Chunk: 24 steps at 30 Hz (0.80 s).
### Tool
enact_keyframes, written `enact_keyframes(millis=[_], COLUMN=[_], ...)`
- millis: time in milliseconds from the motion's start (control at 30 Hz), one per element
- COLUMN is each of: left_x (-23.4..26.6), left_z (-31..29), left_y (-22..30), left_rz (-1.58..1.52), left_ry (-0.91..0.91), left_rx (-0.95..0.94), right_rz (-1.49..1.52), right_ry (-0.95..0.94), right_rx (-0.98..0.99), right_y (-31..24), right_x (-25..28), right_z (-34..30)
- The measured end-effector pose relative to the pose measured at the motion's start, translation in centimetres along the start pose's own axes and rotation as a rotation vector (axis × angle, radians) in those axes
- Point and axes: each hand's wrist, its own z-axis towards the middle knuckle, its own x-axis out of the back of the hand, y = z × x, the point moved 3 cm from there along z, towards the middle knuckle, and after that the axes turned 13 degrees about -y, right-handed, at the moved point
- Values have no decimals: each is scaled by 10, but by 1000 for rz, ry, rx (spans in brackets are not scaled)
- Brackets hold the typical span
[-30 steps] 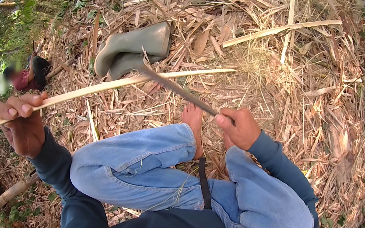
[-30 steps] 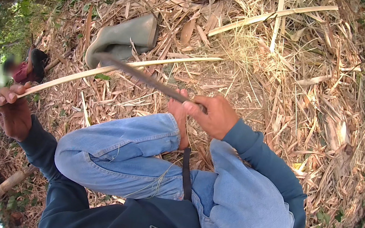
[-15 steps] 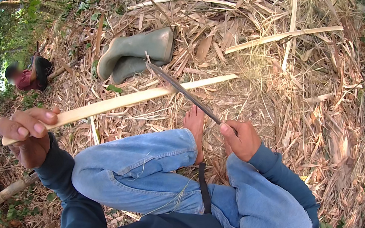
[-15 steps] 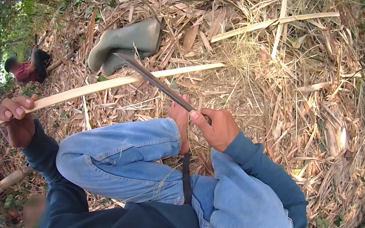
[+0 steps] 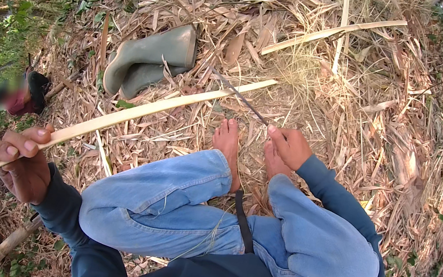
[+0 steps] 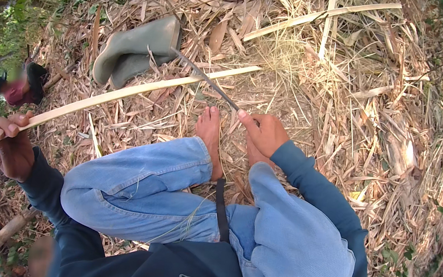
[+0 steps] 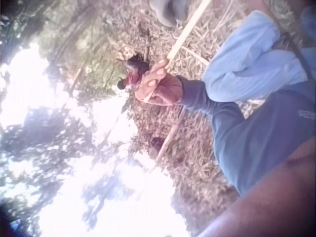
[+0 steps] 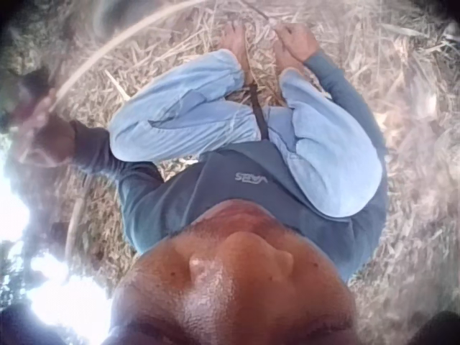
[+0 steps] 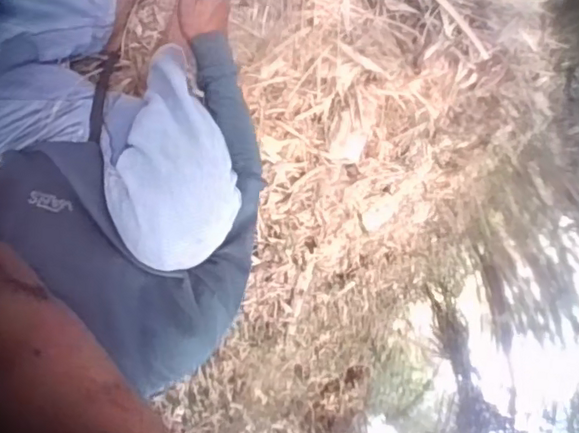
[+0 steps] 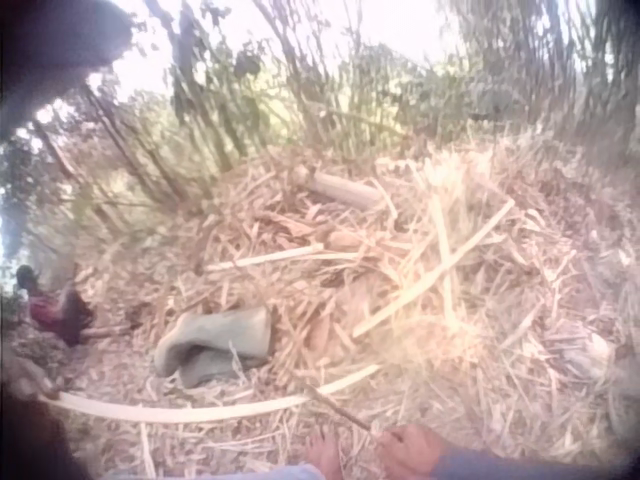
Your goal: The person sits on the ground in a bamboo grove and uses a machete to shave a long bamboo strip. They hold the strip with one hand and repeatedly scrape the blade along its length to remove the outer layer and smooth the surface.
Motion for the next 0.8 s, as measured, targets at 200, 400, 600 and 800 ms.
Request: enact_keyframes(millis=[200, 400, 600, 800], left_x=[8, 11, 12, 18], left_z=[-9, -12, -8, -8], left_y=[-5, -9, -15, -20], left_rz=[3, 17, -30, -28], left_ry=[9, 40, 71, 127], left_rx=[0, 5, 11, 5], right_rz=[-130, -176, -165, -204], right_ry=[73, 58, 144, 205], right_rx=[43, -96, -303, -335], right_y=[-3, 15, 81, 101], right_x=[-1, 10, 25, 32], right_z=[1, 9, 26, 20])
